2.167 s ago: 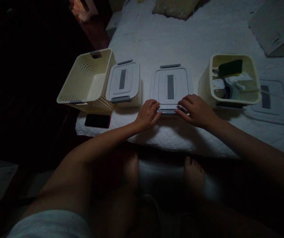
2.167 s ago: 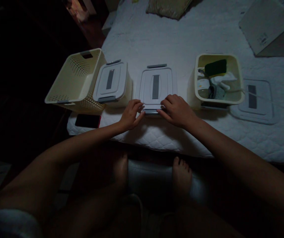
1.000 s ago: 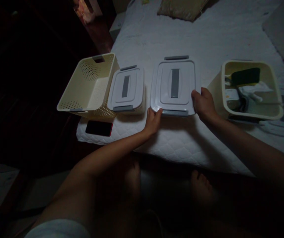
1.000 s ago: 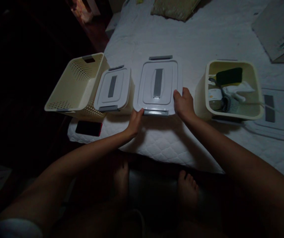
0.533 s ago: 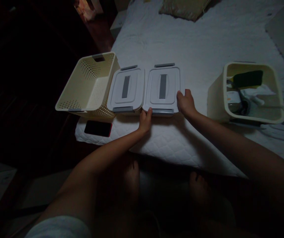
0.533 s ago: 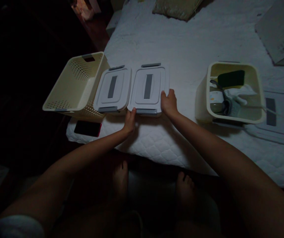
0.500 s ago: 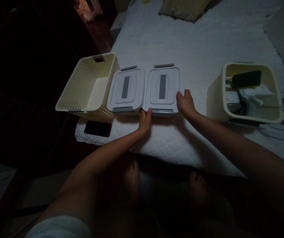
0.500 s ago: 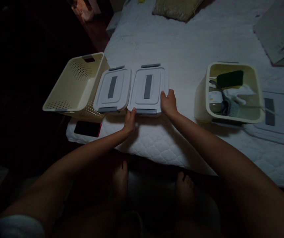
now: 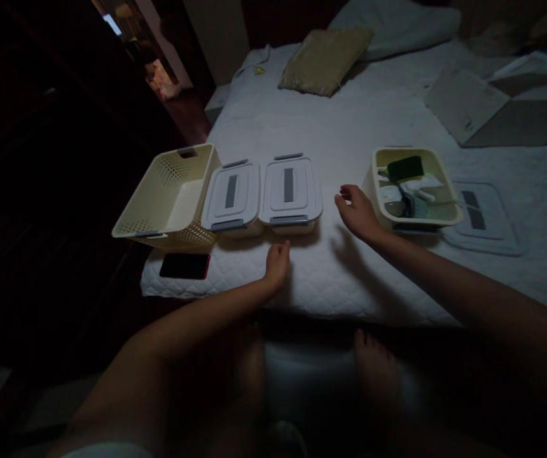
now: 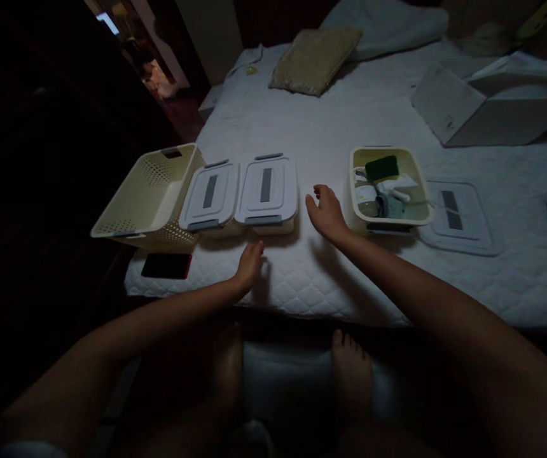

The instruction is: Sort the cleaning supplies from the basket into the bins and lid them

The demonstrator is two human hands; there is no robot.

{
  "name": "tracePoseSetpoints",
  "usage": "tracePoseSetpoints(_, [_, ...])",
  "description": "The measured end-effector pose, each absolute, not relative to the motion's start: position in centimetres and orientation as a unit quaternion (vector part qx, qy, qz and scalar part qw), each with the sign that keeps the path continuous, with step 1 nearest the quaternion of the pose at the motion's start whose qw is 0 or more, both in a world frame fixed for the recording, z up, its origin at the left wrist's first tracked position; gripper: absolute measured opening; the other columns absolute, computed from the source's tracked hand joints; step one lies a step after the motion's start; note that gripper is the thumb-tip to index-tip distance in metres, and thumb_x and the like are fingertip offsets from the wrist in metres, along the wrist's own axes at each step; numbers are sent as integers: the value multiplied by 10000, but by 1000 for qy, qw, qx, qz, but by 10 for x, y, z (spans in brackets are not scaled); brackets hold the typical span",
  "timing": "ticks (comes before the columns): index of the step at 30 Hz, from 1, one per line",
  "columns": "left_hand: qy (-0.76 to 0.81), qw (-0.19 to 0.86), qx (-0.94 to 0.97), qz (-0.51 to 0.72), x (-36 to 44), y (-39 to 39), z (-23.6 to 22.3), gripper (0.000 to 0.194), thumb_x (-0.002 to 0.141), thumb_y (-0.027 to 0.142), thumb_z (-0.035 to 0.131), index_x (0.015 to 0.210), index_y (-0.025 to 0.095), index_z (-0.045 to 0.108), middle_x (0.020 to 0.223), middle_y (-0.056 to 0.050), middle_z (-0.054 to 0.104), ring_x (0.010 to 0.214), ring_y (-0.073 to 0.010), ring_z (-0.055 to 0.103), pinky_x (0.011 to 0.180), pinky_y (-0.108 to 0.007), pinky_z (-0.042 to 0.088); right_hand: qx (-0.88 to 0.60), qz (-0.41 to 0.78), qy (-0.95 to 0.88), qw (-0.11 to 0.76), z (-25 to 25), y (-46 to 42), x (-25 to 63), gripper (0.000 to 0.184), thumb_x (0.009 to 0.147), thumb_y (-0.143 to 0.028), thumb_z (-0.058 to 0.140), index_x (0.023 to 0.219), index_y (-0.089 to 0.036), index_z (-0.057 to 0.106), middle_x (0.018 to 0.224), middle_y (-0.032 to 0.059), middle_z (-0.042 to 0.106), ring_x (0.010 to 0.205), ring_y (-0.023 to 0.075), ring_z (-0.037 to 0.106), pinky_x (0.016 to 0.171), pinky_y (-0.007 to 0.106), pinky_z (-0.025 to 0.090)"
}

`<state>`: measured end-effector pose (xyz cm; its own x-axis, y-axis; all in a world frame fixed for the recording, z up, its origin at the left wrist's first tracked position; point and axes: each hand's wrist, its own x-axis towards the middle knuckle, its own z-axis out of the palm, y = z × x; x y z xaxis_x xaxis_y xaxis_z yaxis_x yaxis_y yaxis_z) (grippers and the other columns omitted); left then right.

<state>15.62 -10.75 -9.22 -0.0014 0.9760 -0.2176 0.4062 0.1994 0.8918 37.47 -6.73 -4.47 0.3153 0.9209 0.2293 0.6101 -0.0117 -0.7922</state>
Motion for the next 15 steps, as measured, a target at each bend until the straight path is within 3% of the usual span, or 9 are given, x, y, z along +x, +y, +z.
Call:
tracePoseSetpoints(4, [517, 437, 683, 274, 181, -132, -68, 32, 798, 221, 523, 786, 192, 519, 848, -31, 582, 864, -165, 565, 850, -318, 461, -663, 75, -592, 452, -28, -88, 408, 366, 819, -313, 448, 1125, -144, 556, 1135, 177, 610, 1063, 275, 581, 898, 462, 482])
tracePoseSetpoints(11, [317, 244, 864, 305, 280, -96, -6, 169, 868, 233, 438, 999, 182, 531, 1041, -102, 595, 1038, -218, 549, 961, -380, 433, -701, -40, -570, 427, -2, -114, 470, 367, 801, -211, 438, 1144, -150, 557, 1165, 166, 608, 1128, 273, 547, 1009, 457, 411])
tracePoseSetpoints(15, [282, 205, 879, 326, 349, -81, 8, 185, 869, 207, 439, 1033, 178, 522, 1076, -114, 590, 1080, -224, 531, 986, -377, 417, -734, -63, -535, 413, -2, -128, 512, 405, 798, -189, 434, 1174, -95, 548, 1172, 193, 593, 1141, 282, 532, 1023, 428, 402])
